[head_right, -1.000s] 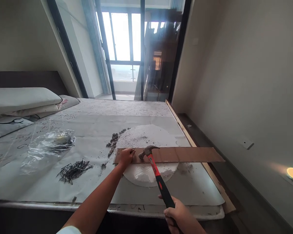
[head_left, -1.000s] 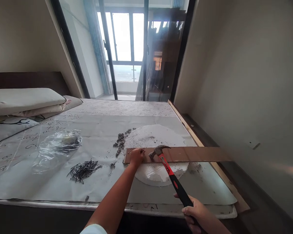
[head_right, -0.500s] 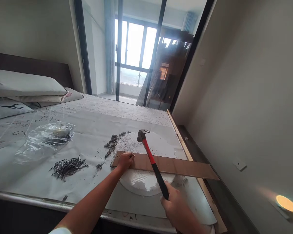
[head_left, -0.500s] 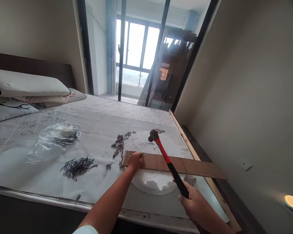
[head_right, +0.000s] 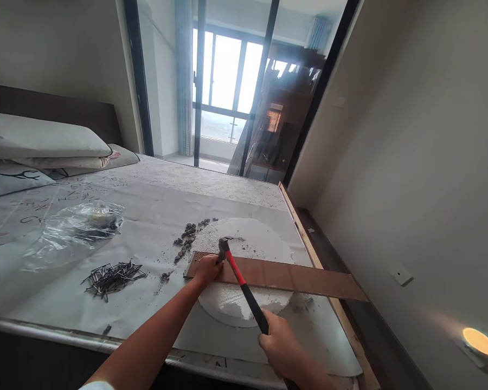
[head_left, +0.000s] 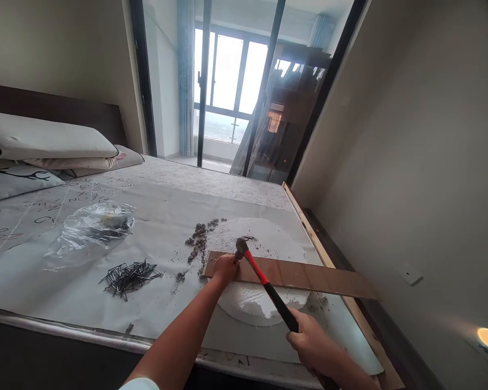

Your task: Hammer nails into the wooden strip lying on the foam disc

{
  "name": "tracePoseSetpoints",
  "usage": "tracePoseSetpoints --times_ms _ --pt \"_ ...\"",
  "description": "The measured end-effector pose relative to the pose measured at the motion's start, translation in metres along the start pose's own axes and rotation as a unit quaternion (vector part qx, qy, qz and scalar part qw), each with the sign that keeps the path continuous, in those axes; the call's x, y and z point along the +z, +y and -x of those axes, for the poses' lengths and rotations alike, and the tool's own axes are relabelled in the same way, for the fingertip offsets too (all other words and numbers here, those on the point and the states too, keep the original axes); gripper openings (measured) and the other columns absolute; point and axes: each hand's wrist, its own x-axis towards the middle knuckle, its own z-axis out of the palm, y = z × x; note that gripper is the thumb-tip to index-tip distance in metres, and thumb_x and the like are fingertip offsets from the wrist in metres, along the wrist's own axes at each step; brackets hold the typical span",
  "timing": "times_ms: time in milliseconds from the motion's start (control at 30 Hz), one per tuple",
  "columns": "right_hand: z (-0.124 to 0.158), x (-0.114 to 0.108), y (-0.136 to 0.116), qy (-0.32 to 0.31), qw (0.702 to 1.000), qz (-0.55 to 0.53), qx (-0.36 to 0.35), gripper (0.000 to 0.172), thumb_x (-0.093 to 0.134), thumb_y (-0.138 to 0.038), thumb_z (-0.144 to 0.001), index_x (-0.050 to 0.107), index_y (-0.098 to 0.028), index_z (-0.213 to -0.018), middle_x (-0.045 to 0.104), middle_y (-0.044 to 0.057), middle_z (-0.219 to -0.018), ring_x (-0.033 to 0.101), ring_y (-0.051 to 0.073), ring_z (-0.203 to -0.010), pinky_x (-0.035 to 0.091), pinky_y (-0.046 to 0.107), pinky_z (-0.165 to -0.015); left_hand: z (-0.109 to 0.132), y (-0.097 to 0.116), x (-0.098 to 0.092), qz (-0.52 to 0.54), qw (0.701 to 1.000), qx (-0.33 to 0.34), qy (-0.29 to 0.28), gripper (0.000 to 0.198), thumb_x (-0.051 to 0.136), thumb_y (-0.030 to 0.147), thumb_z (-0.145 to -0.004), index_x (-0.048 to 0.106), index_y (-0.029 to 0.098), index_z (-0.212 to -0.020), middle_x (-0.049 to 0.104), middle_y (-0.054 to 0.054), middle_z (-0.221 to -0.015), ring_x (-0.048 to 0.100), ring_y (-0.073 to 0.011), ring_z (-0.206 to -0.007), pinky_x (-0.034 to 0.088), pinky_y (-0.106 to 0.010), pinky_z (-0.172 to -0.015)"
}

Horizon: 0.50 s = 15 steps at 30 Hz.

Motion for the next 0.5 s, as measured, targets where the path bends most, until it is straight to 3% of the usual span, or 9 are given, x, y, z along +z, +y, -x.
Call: tracePoseSetpoints --times_ms 133,267,400,500 --pt "0.005 -0.003 -0.007 0.043 0.998 0.038 -0.028 0.040 0.040 -0.010 -0.062 0.056 -0.016 -0.098 0.034 -0.009 -0.044 0.034 0.009 -0.038 0.029 0.021 -0.042 -0.002 -0.002 0.002 -0.012 1.000 0.015 -0.004 0.020 0.047 0.025 -0.078 0.064 0.018 -0.070 0.065 -0.007 -0.085 0.057 -0.0190 -0.084 0.038 -0.027 -0.071" --pt "0.009 -0.008 -0.010 0.055 0.994 0.070 -0.065 0.037 0.039 -0.011 -0.066 0.056 -0.016 -0.098 0.040 -0.006 -0.053 0.035 0.009 -0.046 0.031 0.021 -0.047 -0.003 -0.004 0.001 0.052 0.998 0.021 0.002 0.015 0.049 0.022 -0.075 0.063 0.017 -0.071 0.064 -0.007 -0.083 0.056 -0.0175 -0.078 0.037 -0.025 -0.065" --pt "-0.004 0.000 0.004 0.044 0.992 0.117 -0.030 0.033 0.038 -0.006 -0.059 0.056 -0.014 -0.085 0.041 -0.004 -0.059 0.037 0.009 -0.050 0.032 0.020 -0.047 -0.001 -0.005 -0.009 0.158 0.986 -0.025 0.047 0.009 0.050 0.017 -0.069 0.057 0.017 -0.074 0.060 -0.003 -0.073 0.052 -0.0133 -0.065 0.033 -0.022 -0.056" --pt "-0.009 0.003 0.009 0.039 0.991 0.126 -0.015 0.035 0.037 -0.006 -0.059 0.055 -0.014 -0.087 0.043 -0.004 -0.058 0.038 0.009 -0.047 0.031 0.020 -0.046 -0.001 -0.005 -0.015 0.205 0.974 -0.060 0.076 0.004 0.049 0.018 -0.068 0.052 0.017 -0.068 0.056 -0.001 -0.065 0.049 -0.0125 -0.060 0.031 -0.022 -0.054"
